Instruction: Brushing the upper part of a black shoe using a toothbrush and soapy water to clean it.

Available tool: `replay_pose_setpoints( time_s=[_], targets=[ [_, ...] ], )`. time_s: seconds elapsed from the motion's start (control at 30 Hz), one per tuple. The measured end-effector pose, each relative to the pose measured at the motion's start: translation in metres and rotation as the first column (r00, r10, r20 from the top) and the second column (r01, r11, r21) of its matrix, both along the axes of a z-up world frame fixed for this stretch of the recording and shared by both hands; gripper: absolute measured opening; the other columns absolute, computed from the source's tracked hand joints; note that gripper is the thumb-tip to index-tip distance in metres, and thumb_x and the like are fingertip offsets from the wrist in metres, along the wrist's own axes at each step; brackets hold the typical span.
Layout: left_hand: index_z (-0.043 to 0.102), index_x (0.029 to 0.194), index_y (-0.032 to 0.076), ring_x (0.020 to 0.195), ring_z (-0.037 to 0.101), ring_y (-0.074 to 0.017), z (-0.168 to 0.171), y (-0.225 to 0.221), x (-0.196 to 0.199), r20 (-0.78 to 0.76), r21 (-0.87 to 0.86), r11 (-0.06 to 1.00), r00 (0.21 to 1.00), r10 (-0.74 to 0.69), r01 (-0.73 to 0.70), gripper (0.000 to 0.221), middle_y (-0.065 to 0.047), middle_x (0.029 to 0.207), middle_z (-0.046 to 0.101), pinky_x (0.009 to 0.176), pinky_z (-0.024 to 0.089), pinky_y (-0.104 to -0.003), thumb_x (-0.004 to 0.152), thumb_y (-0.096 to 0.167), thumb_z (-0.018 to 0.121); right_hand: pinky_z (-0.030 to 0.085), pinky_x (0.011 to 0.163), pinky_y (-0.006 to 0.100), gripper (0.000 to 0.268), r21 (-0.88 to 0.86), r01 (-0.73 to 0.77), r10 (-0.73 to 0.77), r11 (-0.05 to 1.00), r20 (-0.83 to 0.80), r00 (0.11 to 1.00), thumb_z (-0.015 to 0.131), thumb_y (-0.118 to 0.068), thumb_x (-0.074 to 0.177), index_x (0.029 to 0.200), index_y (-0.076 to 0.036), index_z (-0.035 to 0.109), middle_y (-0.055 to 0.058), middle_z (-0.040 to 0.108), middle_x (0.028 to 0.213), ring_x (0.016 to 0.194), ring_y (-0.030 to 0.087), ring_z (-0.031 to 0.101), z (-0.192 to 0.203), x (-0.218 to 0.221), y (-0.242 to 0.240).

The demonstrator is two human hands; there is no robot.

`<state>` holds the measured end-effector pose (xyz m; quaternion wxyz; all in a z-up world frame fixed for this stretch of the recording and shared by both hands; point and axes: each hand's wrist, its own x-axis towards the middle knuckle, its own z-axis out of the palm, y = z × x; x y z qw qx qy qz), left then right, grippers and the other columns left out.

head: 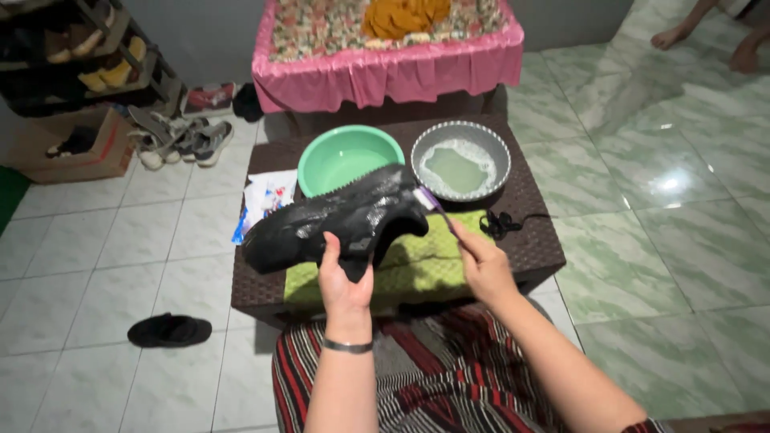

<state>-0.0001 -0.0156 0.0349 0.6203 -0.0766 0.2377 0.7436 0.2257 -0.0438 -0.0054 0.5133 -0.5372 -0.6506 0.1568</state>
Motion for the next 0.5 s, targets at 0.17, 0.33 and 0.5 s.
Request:
replay_pose_setpoints(
  time_s=[0.17, 0.33, 0.5],
  targets=[
    [0.071, 0.111, -0.001, 0.090, 0.074, -0.0364, -0.016, 0.008, -0.004, -0.256, 0.064, 0.998, 0.966, 0.024, -0.007, 0.031, -0.021, 0.098, 0.073, 0.082, 0.063, -0.054, 0.081, -0.006, 0.078, 0.055, 0.098, 0.044, 0.045, -0.053, 0.013, -0.011, 0.999, 0.052, 0.999, 0.061, -0.004, 0.095, 0.133, -0.025, 0.071, 0.010, 0.076, 0.114, 0.111, 0.031, 0.070, 0.019, 0.006, 0.000],
    [0.065, 0.120, -0.005, 0.089, 0.070, -0.0305, -0.036, 0.011, 0.009, -0.496, 0.076, 0.991, 0.867, -0.059, 0.110, 0.047, -0.019, 0.100, 0.068, 0.076, 0.062, -0.046, 0.075, -0.015, 0.075, 0.057, 0.094, 0.046, 0.051, -0.109, -0.130, 0.132, 0.985, 0.011, 0.991, 0.063, 0.002, 0.088, 0.127, -0.028, 0.076, 0.009, 0.079, 0.103, 0.104, 0.033, 0.073, 0.004, -0.023, 0.000],
    [0.062, 0.125, -0.005, 0.085, 0.068, -0.0246, -0.013, -0.008, 0.023, -0.643, 0.032, 0.978, 0.753, -0.138, 0.206, 0.057, -0.017, 0.100, 0.067, 0.070, 0.062, -0.038, 0.071, -0.015, 0.075, 0.057, 0.084, 0.041, 0.046, 0.009, -0.223, 0.215, 0.975, 0.229, 0.950, 0.056, -0.007, 0.095, 0.131, -0.031, 0.072, 0.004, 0.073, 0.096, 0.092, 0.031, 0.072, 0.024, -0.039, 0.002]
  ],
)
